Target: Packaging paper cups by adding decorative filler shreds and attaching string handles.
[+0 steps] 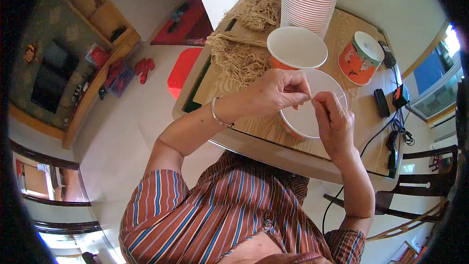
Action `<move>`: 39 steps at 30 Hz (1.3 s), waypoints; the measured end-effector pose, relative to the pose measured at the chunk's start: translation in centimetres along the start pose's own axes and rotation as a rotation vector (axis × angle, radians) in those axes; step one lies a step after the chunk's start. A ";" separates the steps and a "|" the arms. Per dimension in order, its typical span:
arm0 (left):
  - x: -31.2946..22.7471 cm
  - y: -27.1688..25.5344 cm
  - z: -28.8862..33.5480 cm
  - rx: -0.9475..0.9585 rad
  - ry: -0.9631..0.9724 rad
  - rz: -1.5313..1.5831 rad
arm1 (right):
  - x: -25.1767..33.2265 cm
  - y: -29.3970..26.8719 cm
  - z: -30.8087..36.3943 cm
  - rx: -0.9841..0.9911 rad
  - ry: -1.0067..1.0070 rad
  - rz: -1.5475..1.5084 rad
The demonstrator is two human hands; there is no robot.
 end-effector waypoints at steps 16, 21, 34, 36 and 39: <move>2.4 -2.9 2.9 -0.148 0.175 -0.565 | -4.9 0.1 0.6 -0.104 0.150 -0.015; 4.0 0.2 5.4 -0.062 0.371 -0.729 | -8.0 -3.4 0.3 -0.197 0.185 0.159; 6.7 0.2 1.8 -0.014 0.442 -0.573 | -8.8 -6.2 -0.2 -0.099 0.229 0.032; 6.6 0.3 1.3 -0.061 0.452 -0.586 | -8.3 -3.5 -0.2 -0.020 0.371 -0.159; 7.1 0.5 0.6 -0.158 0.395 -0.524 | -8.7 -1.4 0.0 0.123 0.440 -0.293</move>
Point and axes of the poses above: each hand's wrist, its own z-axis away from the middle knuckle, its own y-axis out of the palm, x = y × z, the point moved 6 cm from there along -z, towards the middle knuckle
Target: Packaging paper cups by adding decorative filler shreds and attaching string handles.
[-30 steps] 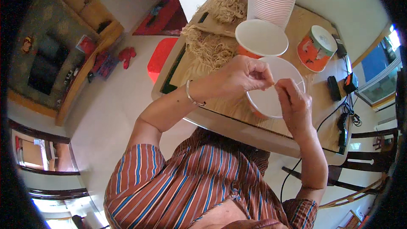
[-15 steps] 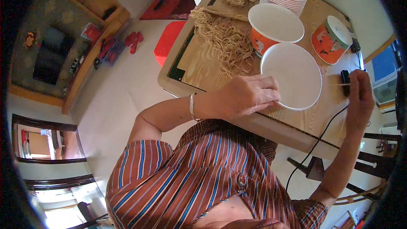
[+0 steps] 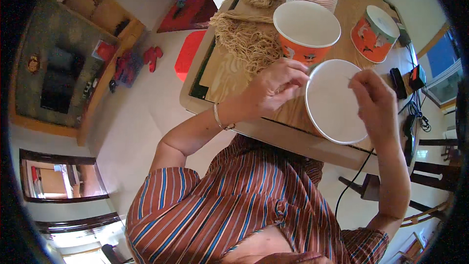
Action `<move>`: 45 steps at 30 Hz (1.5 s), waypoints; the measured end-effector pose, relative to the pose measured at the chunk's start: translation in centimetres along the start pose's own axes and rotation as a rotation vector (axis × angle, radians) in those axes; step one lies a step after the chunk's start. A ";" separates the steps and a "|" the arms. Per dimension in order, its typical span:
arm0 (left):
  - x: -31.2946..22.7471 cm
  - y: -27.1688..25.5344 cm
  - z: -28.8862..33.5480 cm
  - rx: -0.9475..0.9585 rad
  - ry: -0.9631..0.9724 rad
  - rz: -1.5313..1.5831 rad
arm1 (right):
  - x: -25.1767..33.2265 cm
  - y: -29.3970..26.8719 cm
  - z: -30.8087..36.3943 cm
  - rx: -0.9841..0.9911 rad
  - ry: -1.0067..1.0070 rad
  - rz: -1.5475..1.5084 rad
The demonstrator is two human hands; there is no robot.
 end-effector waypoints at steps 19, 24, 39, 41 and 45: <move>6.3 0.7 -1.8 -0.072 -0.555 0.550 | -3.1 6.3 -3.4 0.178 0.464 -0.440; 7.4 -0.1 -2.0 -0.083 -0.527 0.482 | -3.1 7.1 -4.5 0.207 0.468 -0.477; 8.1 -2.0 -2.5 -0.100 -0.471 0.462 | -3.3 8.5 -6.5 0.246 0.473 -0.500; 8.1 -2.1 -2.4 -0.077 -0.507 0.462 | -3.2 8.7 -6.6 0.253 0.476 -0.475; 7.8 -2.5 -2.2 -0.074 -0.484 0.408 | -3.1 9.1 -6.5 0.248 0.468 -0.491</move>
Point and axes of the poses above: each hand's wrist, its own z-axis away from the middle knuckle, its own y-axis out of the palm, x = y × z, the point moved 6 cm from there along -z, towards the middle knuckle
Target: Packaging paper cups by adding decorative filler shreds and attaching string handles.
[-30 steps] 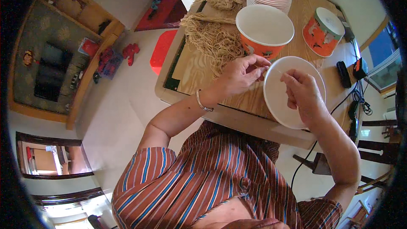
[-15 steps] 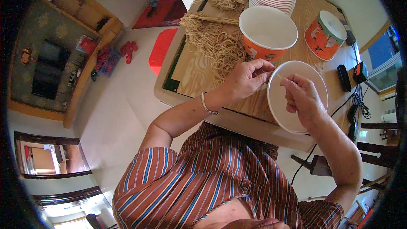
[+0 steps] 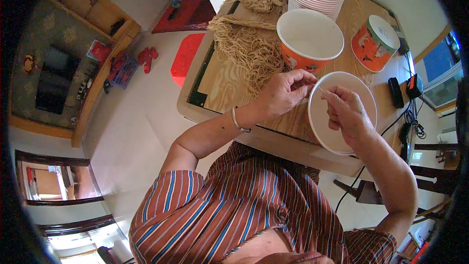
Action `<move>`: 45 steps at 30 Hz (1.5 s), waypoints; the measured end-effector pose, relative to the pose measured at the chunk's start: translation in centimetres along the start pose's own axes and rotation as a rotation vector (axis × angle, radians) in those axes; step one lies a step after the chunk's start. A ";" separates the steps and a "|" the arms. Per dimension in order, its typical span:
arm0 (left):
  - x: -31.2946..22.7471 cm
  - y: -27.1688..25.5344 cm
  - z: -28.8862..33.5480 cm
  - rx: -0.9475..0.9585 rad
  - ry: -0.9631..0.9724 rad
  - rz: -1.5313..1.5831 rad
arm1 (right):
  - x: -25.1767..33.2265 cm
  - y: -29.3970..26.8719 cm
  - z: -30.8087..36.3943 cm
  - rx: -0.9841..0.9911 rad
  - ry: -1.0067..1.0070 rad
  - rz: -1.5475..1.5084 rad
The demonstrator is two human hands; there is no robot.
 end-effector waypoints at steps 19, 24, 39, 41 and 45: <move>-0.6 -0.4 0.3 -0.002 -0.002 0.022 | 0.4 0.7 -0.1 -0.049 0.033 0.053; -0.2 -0.5 0.1 0.003 -0.010 0.029 | 0.6 0.8 -0.3 -0.052 0.033 0.053; -1.1 -1.3 -0.2 -0.072 0.090 -0.117 | 1.3 1.7 -0.7 -0.062 0.036 0.062; -1.2 -1.4 -0.2 -0.086 0.116 -0.116 | 1.5 1.8 -0.7 -0.061 0.036 0.075; -1.2 -1.4 -0.2 -0.120 0.167 -0.214 | 1.3 1.8 -0.7 -0.054 0.026 0.067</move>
Point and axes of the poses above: each hand's wrist, its own z-axis away from the middle knuckle, its own y-axis out of the palm, x = y × z, the point moved 6 cm from there along -z, towards the middle knuckle
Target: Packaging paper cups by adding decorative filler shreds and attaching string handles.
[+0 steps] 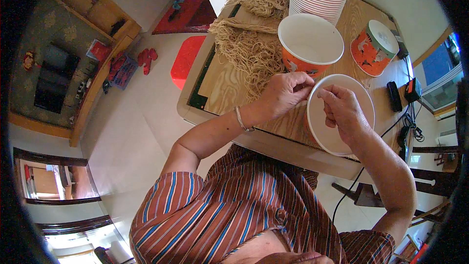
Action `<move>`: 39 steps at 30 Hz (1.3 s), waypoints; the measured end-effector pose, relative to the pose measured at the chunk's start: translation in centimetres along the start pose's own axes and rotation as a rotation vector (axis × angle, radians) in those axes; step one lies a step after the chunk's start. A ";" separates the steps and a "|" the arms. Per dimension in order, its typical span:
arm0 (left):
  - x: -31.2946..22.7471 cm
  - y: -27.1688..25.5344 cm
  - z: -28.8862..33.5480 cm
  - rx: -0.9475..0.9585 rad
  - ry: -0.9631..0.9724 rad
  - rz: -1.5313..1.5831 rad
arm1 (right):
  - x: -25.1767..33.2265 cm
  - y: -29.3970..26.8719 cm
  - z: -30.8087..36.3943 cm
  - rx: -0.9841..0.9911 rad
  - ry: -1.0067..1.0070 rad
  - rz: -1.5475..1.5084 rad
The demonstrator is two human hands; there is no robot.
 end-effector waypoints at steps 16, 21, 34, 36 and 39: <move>0.1 0.2 0.8 -0.027 0.035 0.005 | 0.1 0.2 0.0 -0.023 0.011 0.026; 0.0 0.0 0.4 0.018 0.006 -0.051 | -0.3 -0.2 -0.4 -0.026 0.019 0.061; -0.1 -0.1 0.9 -0.050 0.138 -0.122 | 0.2 0.5 0.1 -0.010 0.003 0.020; -0.2 -0.3 1.0 -0.084 0.199 -0.086 | 0.3 0.6 0.1 -0.001 -0.014 0.022; -0.8 -0.4 0.9 -0.051 0.267 -0.193 | 0.2 0.6 0.2 0.005 -0.017 0.017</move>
Point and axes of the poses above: each hand's wrist, its own z-axis away from the middle knuckle, its own y-axis out of the palm, x = y × z, the point moved 6 cm from there along -z, towards the middle knuckle
